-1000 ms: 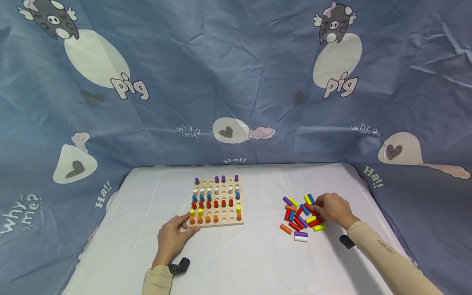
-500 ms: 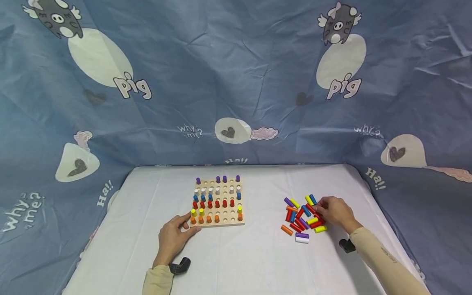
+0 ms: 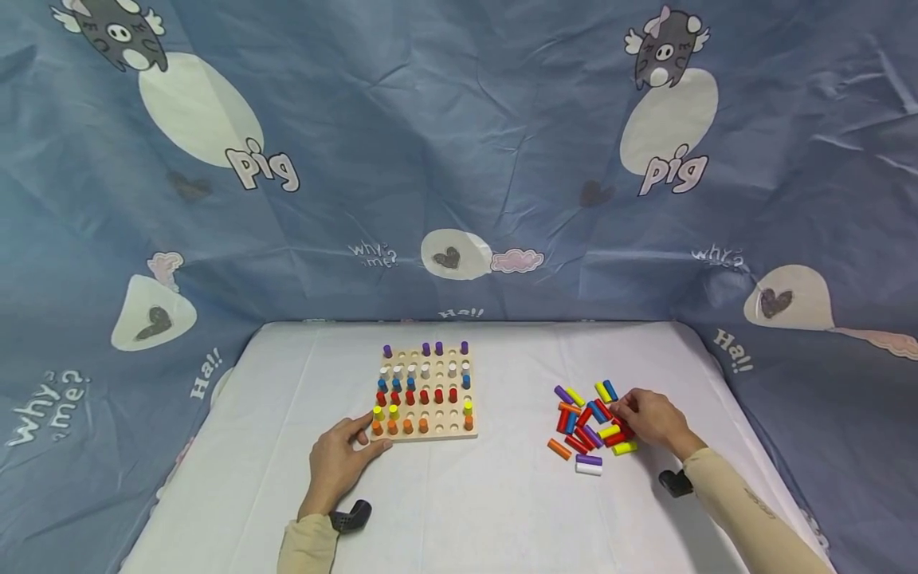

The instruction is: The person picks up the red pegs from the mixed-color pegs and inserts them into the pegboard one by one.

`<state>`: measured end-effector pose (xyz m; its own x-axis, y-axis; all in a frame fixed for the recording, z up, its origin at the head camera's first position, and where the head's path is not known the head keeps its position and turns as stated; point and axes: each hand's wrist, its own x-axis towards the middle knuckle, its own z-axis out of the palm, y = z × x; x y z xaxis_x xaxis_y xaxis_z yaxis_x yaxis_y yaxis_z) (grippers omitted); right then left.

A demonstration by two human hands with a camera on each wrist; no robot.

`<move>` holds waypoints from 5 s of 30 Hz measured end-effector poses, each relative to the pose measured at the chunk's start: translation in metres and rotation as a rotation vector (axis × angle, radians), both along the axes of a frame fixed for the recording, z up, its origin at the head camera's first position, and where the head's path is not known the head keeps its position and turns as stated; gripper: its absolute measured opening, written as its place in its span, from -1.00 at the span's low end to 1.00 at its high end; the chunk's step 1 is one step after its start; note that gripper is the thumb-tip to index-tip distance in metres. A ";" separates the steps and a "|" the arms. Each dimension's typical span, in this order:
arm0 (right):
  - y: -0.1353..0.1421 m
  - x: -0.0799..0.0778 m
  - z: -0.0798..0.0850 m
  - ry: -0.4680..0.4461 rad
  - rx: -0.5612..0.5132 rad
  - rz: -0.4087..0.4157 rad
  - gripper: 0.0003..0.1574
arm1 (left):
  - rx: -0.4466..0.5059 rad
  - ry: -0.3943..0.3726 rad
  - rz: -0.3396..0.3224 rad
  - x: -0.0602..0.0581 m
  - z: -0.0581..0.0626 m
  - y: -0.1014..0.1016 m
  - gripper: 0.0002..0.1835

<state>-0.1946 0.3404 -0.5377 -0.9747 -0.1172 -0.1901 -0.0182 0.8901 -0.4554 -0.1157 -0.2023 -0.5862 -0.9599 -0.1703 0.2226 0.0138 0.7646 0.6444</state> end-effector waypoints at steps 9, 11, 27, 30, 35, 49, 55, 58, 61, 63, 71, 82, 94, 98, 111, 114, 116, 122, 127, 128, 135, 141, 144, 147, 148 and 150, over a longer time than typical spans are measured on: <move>0.010 0.005 0.006 0.035 -0.023 -0.035 -0.65 | 0.000 0.019 0.002 -0.001 -0.001 -0.001 -0.27; 0.013 0.007 0.009 0.062 -0.037 -0.032 -0.69 | -0.004 0.028 0.000 -0.001 -0.001 -0.001 -0.28; 0.004 0.003 0.030 0.154 -0.058 0.059 -0.68 | -0.007 -0.005 -0.003 0.000 0.000 -0.001 -0.28; -0.002 0.002 0.032 0.149 -0.062 0.049 -0.74 | -0.009 -0.003 -0.005 0.000 -0.001 -0.001 -0.28; -0.013 0.000 0.038 0.149 -0.063 0.059 -0.78 | -0.008 -0.003 -0.003 0.000 -0.001 -0.001 -0.27; -0.059 -0.012 0.048 0.354 -0.045 0.084 -0.77 | -0.003 0.008 0.003 0.000 -0.001 -0.001 -0.28; -0.082 -0.015 0.045 0.419 -0.064 0.153 -0.77 | -0.002 0.005 0.003 0.000 -0.001 -0.001 -0.27; -0.092 -0.017 0.043 0.454 -0.057 0.187 -0.81 | 0.000 0.004 0.003 0.000 -0.002 -0.001 -0.27; -0.102 -0.018 0.041 0.483 -0.059 0.207 -0.85 | 0.001 0.001 0.003 0.000 -0.002 -0.001 -0.27; -0.108 -0.020 0.041 0.491 -0.066 0.218 -0.87 | 0.000 0.001 0.003 0.000 -0.001 -0.001 -0.27; -0.133 -0.022 0.042 0.511 -0.103 0.264 -0.87 | 0.001 0.001 -0.002 0.000 0.000 -0.001 -0.27; -0.171 -0.023 0.037 0.542 -0.112 0.330 -0.84 | 0.001 0.005 -0.003 0.001 0.000 0.000 -0.27; -0.207 -0.026 0.027 0.587 -0.105 0.411 -0.84 | 0.008 -0.007 0.007 0.000 -0.001 -0.002 -0.26; -0.215 -0.026 0.023 0.564 -0.108 0.411 -0.84 | 0.010 -0.005 0.008 0.001 -0.001 -0.003 -0.26; -0.225 -0.024 0.010 0.514 -0.101 0.422 -0.87 | 0.007 0.002 0.004 0.001 -0.003 -0.001 -0.27; -0.226 -0.025 0.009 0.519 -0.111 0.426 -0.89 | 0.006 0.001 0.003 0.000 -0.002 -0.001 -0.27; -0.226 -0.025 0.008 0.518 -0.120 0.430 -0.90 | 0.006 0.000 0.000 0.000 -0.002 0.000 -0.28; -0.229 -0.027 0.006 0.492 -0.130 0.438 -0.91 | 0.009 0.003 -0.002 0.001 -0.001 0.000 -0.28; -0.230 -0.028 0.005 0.483 -0.120 0.430 -0.90 | 0.004 0.002 0.003 0.001 -0.001 0.000 -0.28; -0.231 -0.028 0.005 0.480 -0.120 0.427 -0.91 | 0.004 0.002 0.003 0.001 -0.002 0.000 -0.27; -0.231 -0.027 0.001 0.454 -0.134 0.421 -0.92 | 0.005 0.001 0.000 0.001 -0.002 0.000 -0.27; -0.235 -0.027 -0.003 0.460 -0.121 0.422 -0.92 | 0.001 -0.002 -0.002 0.001 -0.001 -0.001 -0.27; -0.236 -0.027 -0.004 0.464 -0.114 0.417 -0.90 | 0.004 0.005 -0.004 0.001 -0.001 -0.001 -0.27; -0.237 -0.027 -0.004 0.464 -0.109 0.412 -0.88 | 0.005 0.012 -0.002 0.001 -0.001 -0.001 -0.28; -0.237 -0.028 -0.005 0.463 -0.109 0.410 -0.87 | 0.005 0.012 -0.002 0.001 -0.001 -0.001 -0.28; -0.237 -0.028 -0.006 0.459 -0.106 0.408 -0.88 | 0.006 0.011 -0.002 0.001 -0.001 -0.001 -0.28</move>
